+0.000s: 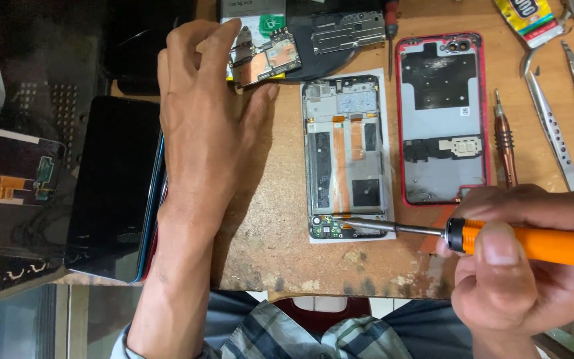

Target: Soldering components on a mobile phone motherboard using a soldering iron at a repair bench.

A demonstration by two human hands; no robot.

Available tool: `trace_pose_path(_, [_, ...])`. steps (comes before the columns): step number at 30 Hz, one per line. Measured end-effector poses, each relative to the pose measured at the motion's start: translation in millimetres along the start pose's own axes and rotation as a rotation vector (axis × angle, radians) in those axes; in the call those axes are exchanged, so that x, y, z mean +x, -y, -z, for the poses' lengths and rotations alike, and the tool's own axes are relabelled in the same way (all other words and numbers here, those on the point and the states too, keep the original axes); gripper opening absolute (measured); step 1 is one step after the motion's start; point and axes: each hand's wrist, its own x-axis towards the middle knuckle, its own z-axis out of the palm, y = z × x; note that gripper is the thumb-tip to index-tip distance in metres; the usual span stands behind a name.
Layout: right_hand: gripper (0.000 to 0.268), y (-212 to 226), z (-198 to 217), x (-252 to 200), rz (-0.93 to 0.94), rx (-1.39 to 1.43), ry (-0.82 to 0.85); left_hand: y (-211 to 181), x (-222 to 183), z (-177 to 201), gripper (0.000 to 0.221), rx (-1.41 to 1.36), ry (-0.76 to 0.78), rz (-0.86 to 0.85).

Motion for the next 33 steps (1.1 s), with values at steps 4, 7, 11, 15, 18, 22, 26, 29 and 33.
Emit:
trace_pose_path(4, [0.027,6,-1,3,-0.036,0.046,-0.019,2,1,-1,0.061,0.016,-0.023,-0.038])
trace_pose_path(7, [0.026,-7,12,-1,-0.057,0.099,-0.026,1,0,0,0.06,0.019,-0.024,-0.035])
trace_pose_path(11, [0.024,12,8,-9,-0.34,0.017,-0.171,0,0,0,0.058,0.027,-0.022,-0.038])
trace_pose_path(15, [0.016,2,9,-13,-0.284,0.058,-0.205,0,-1,0,0.058,0.021,-0.017,-0.028])
trace_pose_path(18, [0.023,5,8,-7,-0.325,0.043,-0.175,-1,-1,2,0.056,0.022,-0.023,-0.044])
trace_pose_path(22, [0.032,-9,12,-3,-0.001,-0.039,-0.014,-3,0,2,0.055,0.032,-0.01,-0.048])
trace_pose_path(26, [0.027,-5,11,-3,0.042,-0.081,0.028,-4,0,1,0.055,0.053,-0.008,-0.043])
trace_pose_path(29, [0.026,13,8,-3,-0.09,-0.093,0.027,-4,0,1,0.055,0.076,-0.009,-0.054])
trace_pose_path(33, [0.026,4,11,-8,-0.071,-0.089,0.016,-4,0,0,0.054,0.062,-0.011,-0.067])
